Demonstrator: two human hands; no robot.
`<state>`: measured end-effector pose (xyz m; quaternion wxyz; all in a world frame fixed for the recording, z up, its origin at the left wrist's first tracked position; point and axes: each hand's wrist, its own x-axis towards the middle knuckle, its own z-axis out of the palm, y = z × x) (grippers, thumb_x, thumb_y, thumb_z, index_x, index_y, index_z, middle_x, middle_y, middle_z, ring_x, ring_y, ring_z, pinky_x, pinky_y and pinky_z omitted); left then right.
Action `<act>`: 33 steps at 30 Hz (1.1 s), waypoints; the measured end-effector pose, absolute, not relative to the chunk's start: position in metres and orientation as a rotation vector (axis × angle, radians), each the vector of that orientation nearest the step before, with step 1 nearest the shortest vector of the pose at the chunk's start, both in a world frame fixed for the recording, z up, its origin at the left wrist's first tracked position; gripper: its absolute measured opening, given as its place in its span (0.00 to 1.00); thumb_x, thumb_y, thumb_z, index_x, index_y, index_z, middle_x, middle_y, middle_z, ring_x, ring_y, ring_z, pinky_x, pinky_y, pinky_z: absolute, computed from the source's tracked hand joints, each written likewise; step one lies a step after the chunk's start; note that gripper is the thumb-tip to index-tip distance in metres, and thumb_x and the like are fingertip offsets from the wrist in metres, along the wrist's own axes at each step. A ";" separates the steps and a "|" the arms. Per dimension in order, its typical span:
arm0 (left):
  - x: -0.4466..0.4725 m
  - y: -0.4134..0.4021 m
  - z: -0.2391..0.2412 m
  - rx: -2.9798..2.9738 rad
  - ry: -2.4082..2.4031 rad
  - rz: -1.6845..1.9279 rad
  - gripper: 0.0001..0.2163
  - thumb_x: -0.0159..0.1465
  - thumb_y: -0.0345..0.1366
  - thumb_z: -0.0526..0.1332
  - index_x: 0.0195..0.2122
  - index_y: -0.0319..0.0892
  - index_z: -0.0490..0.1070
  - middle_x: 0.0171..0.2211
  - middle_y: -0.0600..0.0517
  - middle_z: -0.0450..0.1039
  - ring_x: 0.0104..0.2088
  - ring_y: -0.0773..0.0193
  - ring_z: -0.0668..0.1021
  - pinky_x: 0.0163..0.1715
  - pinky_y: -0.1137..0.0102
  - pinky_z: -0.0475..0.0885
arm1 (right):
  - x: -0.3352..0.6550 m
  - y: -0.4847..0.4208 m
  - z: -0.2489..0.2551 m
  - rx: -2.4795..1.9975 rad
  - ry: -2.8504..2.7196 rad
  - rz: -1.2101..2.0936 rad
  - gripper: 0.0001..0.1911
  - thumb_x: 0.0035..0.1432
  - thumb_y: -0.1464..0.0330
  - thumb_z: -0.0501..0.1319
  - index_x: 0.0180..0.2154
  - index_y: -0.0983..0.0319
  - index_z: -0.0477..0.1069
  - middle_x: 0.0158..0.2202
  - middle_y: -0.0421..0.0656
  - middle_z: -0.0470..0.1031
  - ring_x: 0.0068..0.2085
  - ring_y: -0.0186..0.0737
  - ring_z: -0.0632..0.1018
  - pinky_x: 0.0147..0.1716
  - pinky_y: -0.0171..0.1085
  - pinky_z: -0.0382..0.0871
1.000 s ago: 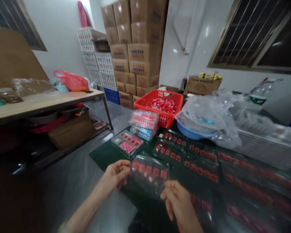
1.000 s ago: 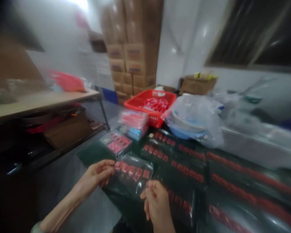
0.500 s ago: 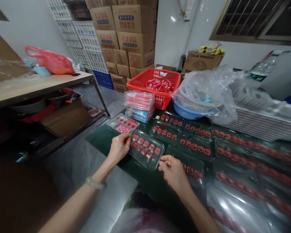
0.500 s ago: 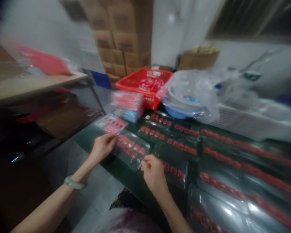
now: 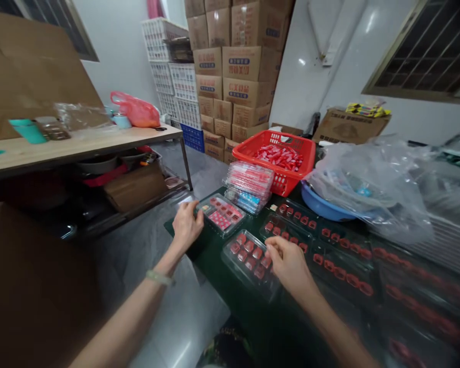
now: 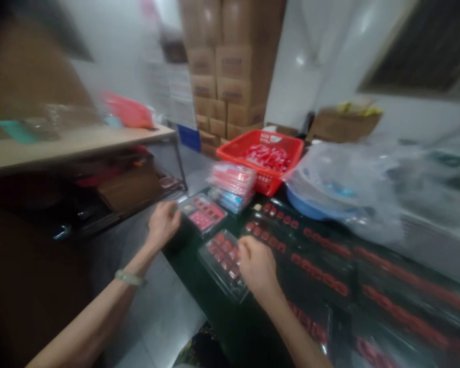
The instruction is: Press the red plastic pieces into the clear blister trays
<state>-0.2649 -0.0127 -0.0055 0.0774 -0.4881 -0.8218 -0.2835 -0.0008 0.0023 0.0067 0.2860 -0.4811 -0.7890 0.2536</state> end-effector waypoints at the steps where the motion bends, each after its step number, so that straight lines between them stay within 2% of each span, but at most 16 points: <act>1: -0.277 -0.004 -0.005 -1.431 -2.482 -0.828 0.18 0.59 0.39 0.48 0.47 0.36 0.64 0.44 0.41 0.65 0.42 0.56 0.69 0.37 0.67 0.64 | -0.010 0.014 0.007 -1.287 -2.135 0.655 0.10 0.53 0.69 0.50 0.33 0.60 0.70 0.27 0.41 0.74 0.26 0.36 0.72 0.24 0.32 0.58; 3: -0.295 0.011 -0.005 -1.452 -2.535 -0.762 0.19 0.57 0.41 0.51 0.45 0.36 0.66 0.42 0.39 0.66 0.42 0.52 0.69 0.36 0.66 0.64 | -0.027 0.034 0.011 -1.325 -2.182 0.613 0.10 0.52 0.70 0.51 0.33 0.61 0.70 0.29 0.42 0.74 0.29 0.37 0.72 0.26 0.32 0.58; 6: -0.305 0.024 -0.010 -1.555 -2.590 -0.660 0.16 0.54 0.44 0.55 0.39 0.40 0.71 0.37 0.42 0.70 0.41 0.52 0.69 0.35 0.66 0.64 | -0.037 0.038 0.019 -1.345 -2.263 0.558 0.09 0.52 0.67 0.53 0.33 0.60 0.70 0.29 0.41 0.74 0.30 0.37 0.72 0.26 0.32 0.58; 11: -0.306 0.008 -0.021 -1.595 -2.630 -0.586 0.15 0.57 0.44 0.52 0.36 0.42 0.73 0.37 0.44 0.70 0.41 0.50 0.68 0.37 0.61 0.62 | -0.015 -0.028 0.017 -1.099 -2.552 0.250 0.10 0.48 0.59 0.58 0.28 0.59 0.67 0.28 0.40 0.70 0.31 0.37 0.70 0.27 0.34 0.57; 15: -0.309 -0.019 -0.023 -1.575 -2.632 -0.575 0.15 0.57 0.43 0.53 0.37 0.41 0.72 0.38 0.43 0.70 0.41 0.49 0.67 0.37 0.58 0.61 | 0.003 -0.070 -0.011 -1.085 -2.638 -0.074 0.05 0.46 0.68 0.61 0.25 0.60 0.64 0.25 0.41 0.67 0.29 0.41 0.68 0.28 0.38 0.54; 18: -0.307 -0.035 -0.018 -1.598 -2.573 -0.586 0.16 0.56 0.44 0.54 0.42 0.42 0.70 0.45 0.43 0.66 0.45 0.48 0.65 0.40 0.56 0.60 | 0.007 -0.073 -0.029 -1.061 -2.613 -0.154 0.06 0.49 0.74 0.56 0.23 0.60 0.63 0.23 0.41 0.65 0.27 0.40 0.67 0.27 0.38 0.53; 22: -0.295 -0.040 -0.008 -2.063 -2.220 -0.510 0.26 0.54 0.49 0.55 0.53 0.48 0.60 0.57 0.45 0.52 0.55 0.41 0.51 0.45 0.51 0.55 | 0.005 -0.066 -0.033 -1.012 -2.620 -0.152 0.08 0.52 0.75 0.53 0.23 0.60 0.63 0.23 0.41 0.65 0.27 0.39 0.66 0.28 0.38 0.53; 24: -0.290 -0.038 -0.007 -2.326 -2.062 -0.404 0.31 0.51 0.52 0.56 0.56 0.49 0.55 0.58 0.45 0.49 0.57 0.39 0.47 0.45 0.48 0.53 | 0.004 -0.065 -0.035 -1.019 -2.617 -0.150 0.08 0.51 0.76 0.52 0.23 0.60 0.63 0.23 0.41 0.66 0.27 0.39 0.67 0.27 0.38 0.53; 27: -0.290 -0.035 -0.009 -2.475 -1.985 -0.343 0.32 0.52 0.52 0.56 0.58 0.50 0.52 0.58 0.44 0.51 0.57 0.40 0.48 0.45 0.48 0.54 | 0.005 -0.069 -0.041 -1.005 -2.595 -0.145 0.08 0.50 0.77 0.52 0.23 0.59 0.63 0.23 0.41 0.67 0.26 0.39 0.68 0.26 0.37 0.53; 30: -0.299 -0.029 -0.004 -2.528 -2.009 -0.478 0.32 0.49 0.52 0.59 0.55 0.52 0.56 0.57 0.45 0.54 0.57 0.41 0.52 0.44 0.49 0.57 | 0.006 -0.068 -0.042 -0.970 -2.528 -0.120 0.06 0.49 0.74 0.54 0.23 0.59 0.64 0.23 0.40 0.68 0.25 0.38 0.70 0.25 0.36 0.55; 33: -0.308 -0.001 0.019 -2.430 -2.178 -1.022 0.25 0.51 0.51 0.57 0.49 0.48 0.65 0.51 0.46 0.63 0.52 0.47 0.62 0.45 0.59 0.60 | 0.003 -0.043 -0.021 -1.048 -2.390 0.143 0.04 0.52 0.68 0.55 0.26 0.58 0.66 0.23 0.39 0.70 0.25 0.36 0.71 0.23 0.33 0.57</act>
